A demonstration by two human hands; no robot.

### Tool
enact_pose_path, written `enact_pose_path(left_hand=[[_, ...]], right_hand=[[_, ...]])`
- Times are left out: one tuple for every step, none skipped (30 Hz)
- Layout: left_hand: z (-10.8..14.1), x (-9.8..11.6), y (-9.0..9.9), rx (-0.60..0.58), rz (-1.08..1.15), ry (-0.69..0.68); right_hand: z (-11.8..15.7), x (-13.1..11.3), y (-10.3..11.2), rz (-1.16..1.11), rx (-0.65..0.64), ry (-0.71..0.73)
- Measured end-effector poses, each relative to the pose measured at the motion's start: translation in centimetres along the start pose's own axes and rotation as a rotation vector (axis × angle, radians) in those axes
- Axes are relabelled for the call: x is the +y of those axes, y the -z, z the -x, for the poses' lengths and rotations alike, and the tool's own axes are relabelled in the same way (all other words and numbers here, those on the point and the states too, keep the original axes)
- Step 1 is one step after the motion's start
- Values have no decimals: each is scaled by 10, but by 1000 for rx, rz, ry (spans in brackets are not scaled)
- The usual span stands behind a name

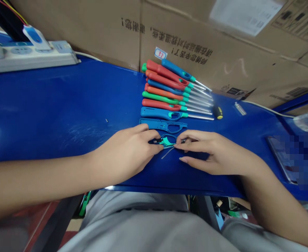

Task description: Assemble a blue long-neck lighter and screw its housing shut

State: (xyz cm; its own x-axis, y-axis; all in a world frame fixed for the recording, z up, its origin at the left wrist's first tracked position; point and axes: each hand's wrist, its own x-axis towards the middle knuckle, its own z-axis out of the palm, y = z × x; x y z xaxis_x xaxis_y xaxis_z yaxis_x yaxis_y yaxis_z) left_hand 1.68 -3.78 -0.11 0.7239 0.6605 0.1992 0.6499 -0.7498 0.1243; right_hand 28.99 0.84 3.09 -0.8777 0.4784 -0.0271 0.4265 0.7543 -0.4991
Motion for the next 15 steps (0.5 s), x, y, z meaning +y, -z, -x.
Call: enact_pose_path(left_hand=[[0,0,0,-5,-1,-6],[0,-1,1,-1,-4,-16],[-1,-1,1,-9,-4,-24],[-1,-2,1,5,-2,-40],[-1,-2,0,21,-1,-47],[-2,-3,0,31,2,-51],[-2,-4,-1,39,2,-61],[-2,-5,-1,43,6,-73],[-2,-6,-2,48,11,-71],[-2,-8,-2,47,12,-85],[-2,-9,-2,53,7,-96],[-2,-10,-2,48,1,-102],[-2,-11,-1,54,-1,-101],[-2,-12,0,58,-4,-96],[-2,-13,1,58,-6,-95]], right_hand=[[0,0,0,3,8,6],[0,1,0,5,23,20],[0,2,-1,6,49,40],[-1,4,-1,7,89,67],[-2,6,-1,10,144,100],[-3,9,-1,20,215,131],[-4,13,-1,44,301,152],[-4,18,0,85,398,157],[-4,24,2,146,497,127],[-4,32,6,224,606,67],[-1,41,11,312,711,-30],[2,52,17,378,806,-185],[7,64,24,398,892,-353],[14,76,32,384,926,-524],[22,89,40,379,953,-682]])
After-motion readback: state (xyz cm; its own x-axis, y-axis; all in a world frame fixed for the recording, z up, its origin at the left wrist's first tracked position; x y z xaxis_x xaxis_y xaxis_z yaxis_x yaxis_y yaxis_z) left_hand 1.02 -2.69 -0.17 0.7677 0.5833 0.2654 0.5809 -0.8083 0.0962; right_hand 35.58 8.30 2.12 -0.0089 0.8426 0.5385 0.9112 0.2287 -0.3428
